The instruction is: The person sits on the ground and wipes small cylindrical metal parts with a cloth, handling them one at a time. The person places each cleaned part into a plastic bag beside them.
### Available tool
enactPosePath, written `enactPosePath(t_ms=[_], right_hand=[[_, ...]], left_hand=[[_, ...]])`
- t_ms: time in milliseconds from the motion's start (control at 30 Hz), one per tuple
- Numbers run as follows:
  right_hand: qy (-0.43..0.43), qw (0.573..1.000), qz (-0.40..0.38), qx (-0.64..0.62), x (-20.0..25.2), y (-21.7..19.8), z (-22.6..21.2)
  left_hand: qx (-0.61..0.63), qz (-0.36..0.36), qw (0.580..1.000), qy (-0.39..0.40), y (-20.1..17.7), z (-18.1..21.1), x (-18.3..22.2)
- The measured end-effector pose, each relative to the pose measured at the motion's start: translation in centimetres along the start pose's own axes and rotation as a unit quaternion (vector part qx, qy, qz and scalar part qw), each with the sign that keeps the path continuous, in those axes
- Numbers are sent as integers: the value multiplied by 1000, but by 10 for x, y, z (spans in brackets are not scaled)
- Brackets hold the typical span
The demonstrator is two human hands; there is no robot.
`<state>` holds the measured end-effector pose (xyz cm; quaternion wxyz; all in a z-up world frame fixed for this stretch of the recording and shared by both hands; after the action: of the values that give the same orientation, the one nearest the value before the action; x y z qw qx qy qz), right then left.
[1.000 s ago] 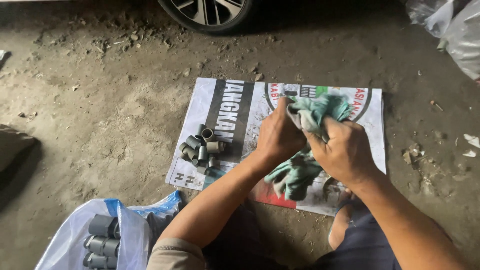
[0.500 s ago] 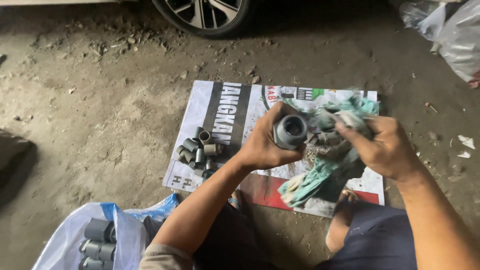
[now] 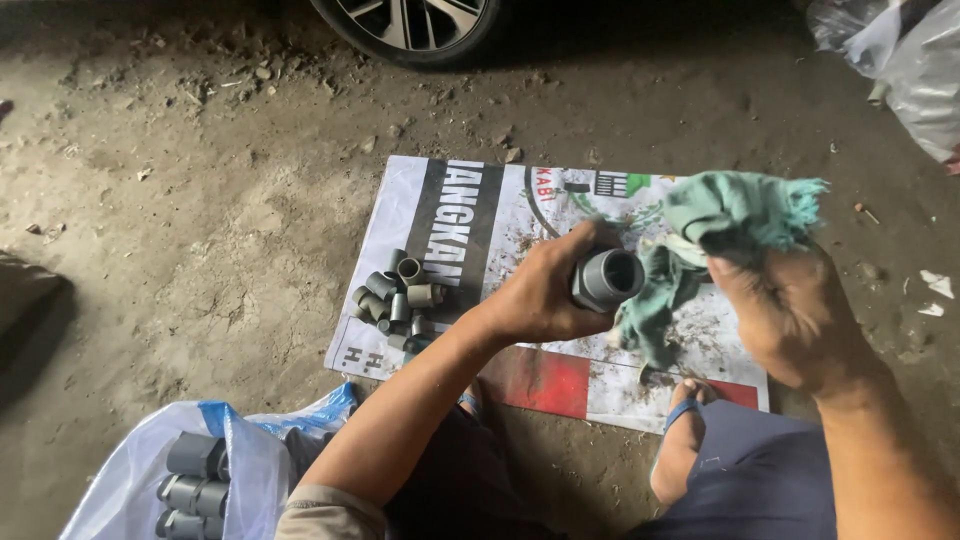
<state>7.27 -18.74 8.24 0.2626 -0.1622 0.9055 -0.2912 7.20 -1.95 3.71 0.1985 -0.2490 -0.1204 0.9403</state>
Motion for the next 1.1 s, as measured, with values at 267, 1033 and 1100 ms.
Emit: enactPosePath(t_ms=[267,1033,1100], right_hand=[[-233,964,32,122,11,45,-43],[161,967,97,170,9,66,54],[181,971,85,131,6,75,62]], left_hand=[[183,-58,980,-61,26,-25,15],[-363,130,920,64,22,-10,14],[-432,157,882,102,23,-1,15]])
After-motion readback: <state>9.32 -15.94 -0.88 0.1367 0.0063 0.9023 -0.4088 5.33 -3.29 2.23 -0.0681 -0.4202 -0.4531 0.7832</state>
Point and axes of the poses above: each hand's wrist, its own x-axis away from the middle knuckle, its own y-axis out of the palm, z = x × y, the point moved 9 cm from there along -x, towards the middle knuckle, and after that the axes turned 11 degrees about x, right-handed, at the moved point
